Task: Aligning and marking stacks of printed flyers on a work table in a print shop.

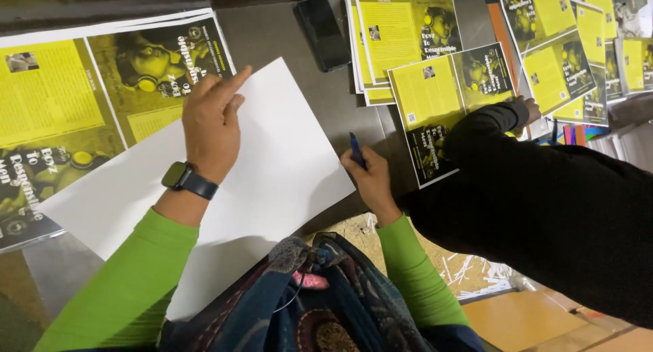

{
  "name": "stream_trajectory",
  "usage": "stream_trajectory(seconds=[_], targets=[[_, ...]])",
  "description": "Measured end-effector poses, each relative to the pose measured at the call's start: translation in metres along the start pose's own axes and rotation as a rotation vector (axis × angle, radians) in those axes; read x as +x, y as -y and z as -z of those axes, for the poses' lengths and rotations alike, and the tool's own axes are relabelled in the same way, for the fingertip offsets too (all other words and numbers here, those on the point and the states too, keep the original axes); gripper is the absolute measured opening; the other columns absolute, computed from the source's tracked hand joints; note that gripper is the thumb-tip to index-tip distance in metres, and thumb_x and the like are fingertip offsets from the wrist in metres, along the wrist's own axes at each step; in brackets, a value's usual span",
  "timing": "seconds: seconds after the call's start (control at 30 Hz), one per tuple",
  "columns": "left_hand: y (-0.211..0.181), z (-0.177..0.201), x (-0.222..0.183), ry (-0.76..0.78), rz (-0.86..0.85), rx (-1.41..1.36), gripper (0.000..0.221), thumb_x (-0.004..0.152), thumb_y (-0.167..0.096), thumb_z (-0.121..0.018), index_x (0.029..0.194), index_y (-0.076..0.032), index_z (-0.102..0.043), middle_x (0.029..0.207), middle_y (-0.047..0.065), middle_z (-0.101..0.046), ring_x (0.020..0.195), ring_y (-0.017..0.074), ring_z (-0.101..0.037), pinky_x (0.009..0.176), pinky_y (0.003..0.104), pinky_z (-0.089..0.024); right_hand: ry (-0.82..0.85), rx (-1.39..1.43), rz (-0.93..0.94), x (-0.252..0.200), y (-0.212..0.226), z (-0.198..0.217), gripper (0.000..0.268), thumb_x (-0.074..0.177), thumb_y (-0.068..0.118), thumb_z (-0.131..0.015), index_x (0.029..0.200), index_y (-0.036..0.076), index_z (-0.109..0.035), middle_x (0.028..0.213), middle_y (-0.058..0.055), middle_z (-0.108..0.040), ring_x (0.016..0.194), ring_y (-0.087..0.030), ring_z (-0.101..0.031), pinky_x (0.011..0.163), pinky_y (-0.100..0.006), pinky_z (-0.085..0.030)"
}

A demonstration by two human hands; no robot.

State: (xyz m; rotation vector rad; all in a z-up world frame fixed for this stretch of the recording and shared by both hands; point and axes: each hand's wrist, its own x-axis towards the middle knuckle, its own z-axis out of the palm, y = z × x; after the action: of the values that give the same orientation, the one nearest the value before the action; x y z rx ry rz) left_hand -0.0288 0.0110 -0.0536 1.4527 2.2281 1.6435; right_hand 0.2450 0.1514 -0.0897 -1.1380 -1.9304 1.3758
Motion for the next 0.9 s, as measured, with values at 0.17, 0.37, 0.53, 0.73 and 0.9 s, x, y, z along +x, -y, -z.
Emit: stream_trajectory(seconds=[0.17,0.37,0.53,0.73,0.9], targets=[[0.009,0.005,0.002,-0.016,0.012,-0.018,0.043,0.095,0.011,-0.061,0.132,-0.01,-0.066,0.084,0.005,-0.048,0.075,0.0265,-0.052,0.077,0.04,-0.041,0.031,-0.053,-0.075,-0.029,-0.015,0.018,0.008,0.08,0.005,-0.076,0.088,0.008,-0.074,0.074,-0.003,-0.066,0.075,-0.01,-0.057,0.071,-0.025,-0.046],[0.017,0.011,0.007,-0.04,0.055,0.005,0.053,0.091,0.021,-0.06,0.135,-0.009,-0.064,0.09,0.009,-0.044,0.078,0.0259,-0.044,0.062,0.036,-0.039,0.122,-0.15,-0.242,-0.065,-0.034,0.043,0.002,0.081,0.013,-0.07,0.084,0.012,-0.069,0.085,0.001,-0.067,0.084,-0.012,-0.06,0.08,-0.028,-0.046],[0.02,0.015,0.01,-0.06,0.034,-0.085,0.047,0.093,0.024,-0.058,0.133,0.0,-0.064,0.095,0.012,-0.043,0.084,0.0285,-0.047,0.067,0.039,-0.043,0.022,-0.218,-0.284,-0.089,-0.024,0.075,0.004,0.087,0.016,-0.066,0.088,0.012,-0.068,0.089,-0.001,-0.068,0.091,-0.016,-0.063,0.085,-0.03,-0.046],[0.012,0.023,0.016,-0.043,0.091,-0.129,0.046,0.094,0.022,-0.055,0.134,0.0,-0.062,0.097,0.011,-0.042,0.084,0.0254,-0.046,0.078,0.037,-0.046,0.062,-0.48,-0.42,-0.109,0.025,0.093,0.033,0.085,0.008,-0.063,0.117,0.015,-0.067,0.105,-0.009,-0.068,0.087,-0.022,-0.06,0.077,-0.035,-0.049],[0.007,0.03,0.018,-0.038,0.124,-0.17,0.046,0.095,0.021,-0.055,0.135,-0.001,-0.062,0.098,0.009,-0.041,0.082,0.0221,-0.045,0.073,0.033,-0.044,-0.037,-0.407,-0.48,-0.109,0.058,0.08,0.058,0.086,0.01,-0.061,0.138,0.033,-0.05,0.137,-0.005,-0.057,0.126,-0.024,-0.053,0.102,-0.036,-0.044]])
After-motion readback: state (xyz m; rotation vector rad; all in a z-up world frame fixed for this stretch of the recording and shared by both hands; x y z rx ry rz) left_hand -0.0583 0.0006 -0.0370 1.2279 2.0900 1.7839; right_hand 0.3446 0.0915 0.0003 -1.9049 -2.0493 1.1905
